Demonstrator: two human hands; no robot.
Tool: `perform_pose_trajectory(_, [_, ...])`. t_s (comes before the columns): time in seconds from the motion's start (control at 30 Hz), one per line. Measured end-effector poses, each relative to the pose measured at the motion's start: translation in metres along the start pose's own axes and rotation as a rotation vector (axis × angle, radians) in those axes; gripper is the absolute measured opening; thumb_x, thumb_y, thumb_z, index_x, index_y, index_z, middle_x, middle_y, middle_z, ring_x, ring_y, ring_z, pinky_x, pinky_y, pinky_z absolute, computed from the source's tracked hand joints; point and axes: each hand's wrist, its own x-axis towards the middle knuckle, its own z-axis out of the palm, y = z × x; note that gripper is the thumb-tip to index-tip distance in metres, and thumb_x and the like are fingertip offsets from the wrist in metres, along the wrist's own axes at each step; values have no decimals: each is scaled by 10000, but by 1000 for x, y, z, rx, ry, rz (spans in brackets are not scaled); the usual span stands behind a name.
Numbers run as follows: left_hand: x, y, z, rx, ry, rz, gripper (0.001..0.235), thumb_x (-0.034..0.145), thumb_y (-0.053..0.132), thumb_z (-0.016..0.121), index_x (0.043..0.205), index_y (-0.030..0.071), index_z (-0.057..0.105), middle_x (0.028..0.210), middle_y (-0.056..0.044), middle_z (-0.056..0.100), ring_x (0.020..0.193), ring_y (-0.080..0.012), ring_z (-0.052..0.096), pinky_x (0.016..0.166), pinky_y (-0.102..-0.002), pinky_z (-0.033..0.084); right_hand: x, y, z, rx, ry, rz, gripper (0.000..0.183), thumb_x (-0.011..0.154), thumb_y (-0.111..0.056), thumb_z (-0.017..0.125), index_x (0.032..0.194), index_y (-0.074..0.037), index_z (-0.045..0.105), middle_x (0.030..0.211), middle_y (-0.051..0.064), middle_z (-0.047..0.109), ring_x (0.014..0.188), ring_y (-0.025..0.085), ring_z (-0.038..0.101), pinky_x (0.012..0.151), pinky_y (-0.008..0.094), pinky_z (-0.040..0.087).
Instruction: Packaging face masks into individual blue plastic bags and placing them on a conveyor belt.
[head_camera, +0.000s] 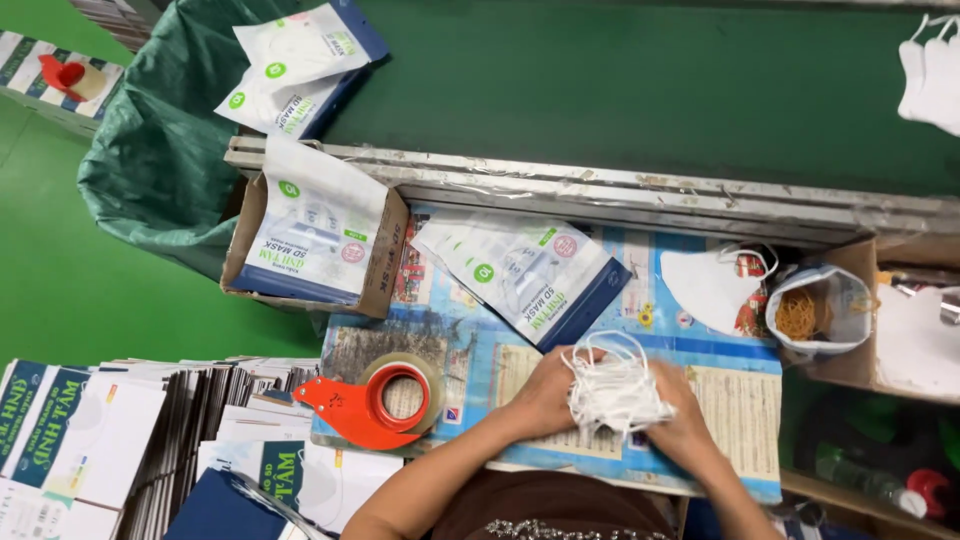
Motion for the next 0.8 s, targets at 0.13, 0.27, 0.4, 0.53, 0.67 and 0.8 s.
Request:
perform_pose_trajectory(0.13, [-7,-2,-21,-331,-58,63,799,790,456,831,1452,113,543,1467,-119,597,1336,-316,593,1126,-434,496,-30,2,-27,704,23,339,602,689,-59,842,1264,-20,665,1045,116,800,930,241,752,796,375,612])
perform_pose_trajectory(0.27, [-19,42,-53,-493,-298,175,899,691,404,849,1437,28,515,1372,-169,594,1269,-360,589,1101,-446,448,-26,2,-27,751,15,220,601,684,-79,836,1254,-7,661,1037,87,791,865,213,731,727,360,600])
perform_pose_trajectory(0.4, [-15,-6,16,243,-34,345,625,755,354,883,1252,49,657,1315,-165,681,1203,-344,636,1042,-475,515,-14,0,13,-496,297,-403,722,601,-343,892,1217,-84,618,1163,85,724,1076,278,699,912,441,538])
perform_pose_trajectory(0.53, [-20,-2,17,-459,-34,150,569,862,309,825,1344,68,641,1253,-135,701,1118,-272,695,1040,-428,581,-55,22,-2,741,6,315,498,675,-41,818,1162,-20,717,1060,115,788,937,249,761,817,393,618])
perform_pose_trajectory(0.67, [-23,32,-23,-1001,-409,-15,660,778,261,841,1369,138,574,1289,-53,667,1091,-272,652,929,-418,546,-56,9,-20,897,107,384,528,645,25,852,1156,48,719,1058,178,774,939,318,712,844,440,579])
perform_pose_trajectory(0.8, [-24,21,-3,-70,-156,320,649,709,348,898,1225,22,680,1201,-160,692,1054,-351,684,959,-467,549,-23,-42,-21,175,217,-154,519,618,-83,841,1099,14,673,1129,137,691,1086,309,662,950,430,512])
